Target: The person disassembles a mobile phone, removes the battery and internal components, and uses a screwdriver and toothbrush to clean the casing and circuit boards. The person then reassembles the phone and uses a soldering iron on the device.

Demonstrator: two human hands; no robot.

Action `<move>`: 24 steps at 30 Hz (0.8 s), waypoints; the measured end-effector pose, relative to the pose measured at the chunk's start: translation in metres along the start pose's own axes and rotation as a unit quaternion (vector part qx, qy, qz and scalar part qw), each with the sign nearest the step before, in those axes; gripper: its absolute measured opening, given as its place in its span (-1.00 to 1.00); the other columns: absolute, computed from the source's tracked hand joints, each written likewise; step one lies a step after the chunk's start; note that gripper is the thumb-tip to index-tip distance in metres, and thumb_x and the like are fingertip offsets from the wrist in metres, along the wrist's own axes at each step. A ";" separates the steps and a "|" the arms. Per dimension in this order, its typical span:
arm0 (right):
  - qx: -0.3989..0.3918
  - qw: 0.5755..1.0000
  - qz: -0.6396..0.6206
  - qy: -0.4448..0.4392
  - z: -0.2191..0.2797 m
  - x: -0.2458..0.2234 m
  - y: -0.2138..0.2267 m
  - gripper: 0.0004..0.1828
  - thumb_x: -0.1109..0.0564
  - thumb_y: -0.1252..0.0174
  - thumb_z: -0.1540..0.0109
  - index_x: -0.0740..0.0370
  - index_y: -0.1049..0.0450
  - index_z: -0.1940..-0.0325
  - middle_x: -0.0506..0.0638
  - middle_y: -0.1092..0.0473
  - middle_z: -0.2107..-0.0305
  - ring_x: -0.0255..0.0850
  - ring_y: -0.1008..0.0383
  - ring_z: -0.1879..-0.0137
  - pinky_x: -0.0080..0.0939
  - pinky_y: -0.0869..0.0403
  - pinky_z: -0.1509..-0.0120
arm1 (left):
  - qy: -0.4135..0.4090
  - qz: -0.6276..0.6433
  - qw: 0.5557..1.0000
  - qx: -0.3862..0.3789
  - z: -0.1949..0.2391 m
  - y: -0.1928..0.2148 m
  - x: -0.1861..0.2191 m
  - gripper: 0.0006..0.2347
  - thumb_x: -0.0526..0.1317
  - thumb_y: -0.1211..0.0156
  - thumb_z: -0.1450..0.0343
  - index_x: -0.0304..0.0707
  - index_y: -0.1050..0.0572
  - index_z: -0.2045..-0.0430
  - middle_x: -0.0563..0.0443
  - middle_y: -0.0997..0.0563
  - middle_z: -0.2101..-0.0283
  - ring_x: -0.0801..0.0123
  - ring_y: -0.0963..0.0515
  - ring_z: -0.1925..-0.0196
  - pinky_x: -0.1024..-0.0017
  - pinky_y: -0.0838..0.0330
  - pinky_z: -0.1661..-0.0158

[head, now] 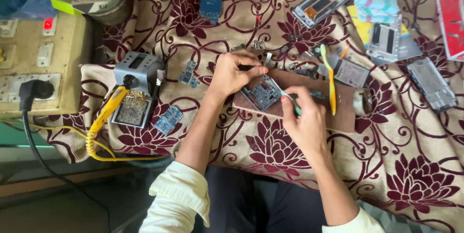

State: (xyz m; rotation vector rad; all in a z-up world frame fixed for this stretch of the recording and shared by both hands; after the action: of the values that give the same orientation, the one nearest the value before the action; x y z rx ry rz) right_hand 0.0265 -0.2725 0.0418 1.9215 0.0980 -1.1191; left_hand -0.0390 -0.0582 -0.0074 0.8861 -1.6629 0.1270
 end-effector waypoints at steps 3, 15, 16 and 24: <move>0.063 0.984 -0.162 -0.044 -0.001 0.012 0.006 -0.81 0.20 -0.13 -0.40 0.30 -0.41 -0.07 0.12 -0.45 0.47 -0.33 -0.33 0.45 -0.33 -0.25 0.43 | 0.005 0.015 1.000 -0.004 0.001 0.000 0.000 -0.82 -0.14 -0.51 -0.26 -0.18 -0.73 0.39 0.02 -0.75 0.21 0.29 -0.73 0.16 0.37 -0.56 0.10; -0.137 0.968 0.104 0.183 -0.056 -0.021 0.038 -0.81 0.15 -0.29 -0.20 0.26 -0.65 0.15 0.15 -0.61 0.32 -0.22 -0.65 0.24 -0.24 -0.58 0.15 | 0.035 0.008 0.999 -0.023 -0.004 0.007 0.017 -0.79 -0.17 -0.50 -0.22 -0.22 -0.71 0.36 0.00 -0.74 0.12 0.27 -0.73 0.02 0.39 -0.55 -0.03; -0.114 0.979 0.072 0.153 -0.057 -0.014 0.036 -0.80 0.17 -0.25 -0.24 0.27 -0.63 0.08 0.12 -0.60 0.29 -0.23 -0.63 0.25 -0.25 -0.56 0.21 | -0.005 -0.017 1.000 -0.012 -0.004 0.010 0.022 -0.80 -0.17 -0.49 -0.23 -0.23 -0.71 0.37 0.00 -0.73 0.12 0.23 -0.70 -0.01 0.35 -0.53 -0.04; -0.092 0.989 -0.018 0.113 -0.079 0.016 0.015 -0.59 0.39 0.12 -0.34 0.30 -0.58 -0.12 -0.02 -0.50 0.26 -0.29 -0.49 0.28 -0.33 -0.46 0.24 | -0.105 -0.209 0.970 0.071 0.027 0.026 0.079 -0.94 -0.23 -0.40 -0.32 -0.17 -0.70 0.47 0.10 -0.70 0.25 0.17 -0.60 0.13 0.20 -0.50 0.09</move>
State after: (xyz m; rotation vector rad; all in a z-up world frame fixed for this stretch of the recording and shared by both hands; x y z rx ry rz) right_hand 0.0954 -0.2298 0.0557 1.8793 0.3504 -0.8786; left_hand -0.0784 -0.0921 0.0636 1.3792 -1.6350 -0.1439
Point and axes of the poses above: each hand's wrist, its own z-axis away from the middle knuckle, its own y-axis out of the back of the hand, x = y × z, the point moved 4 cm from there along -z, towards the middle knuckle
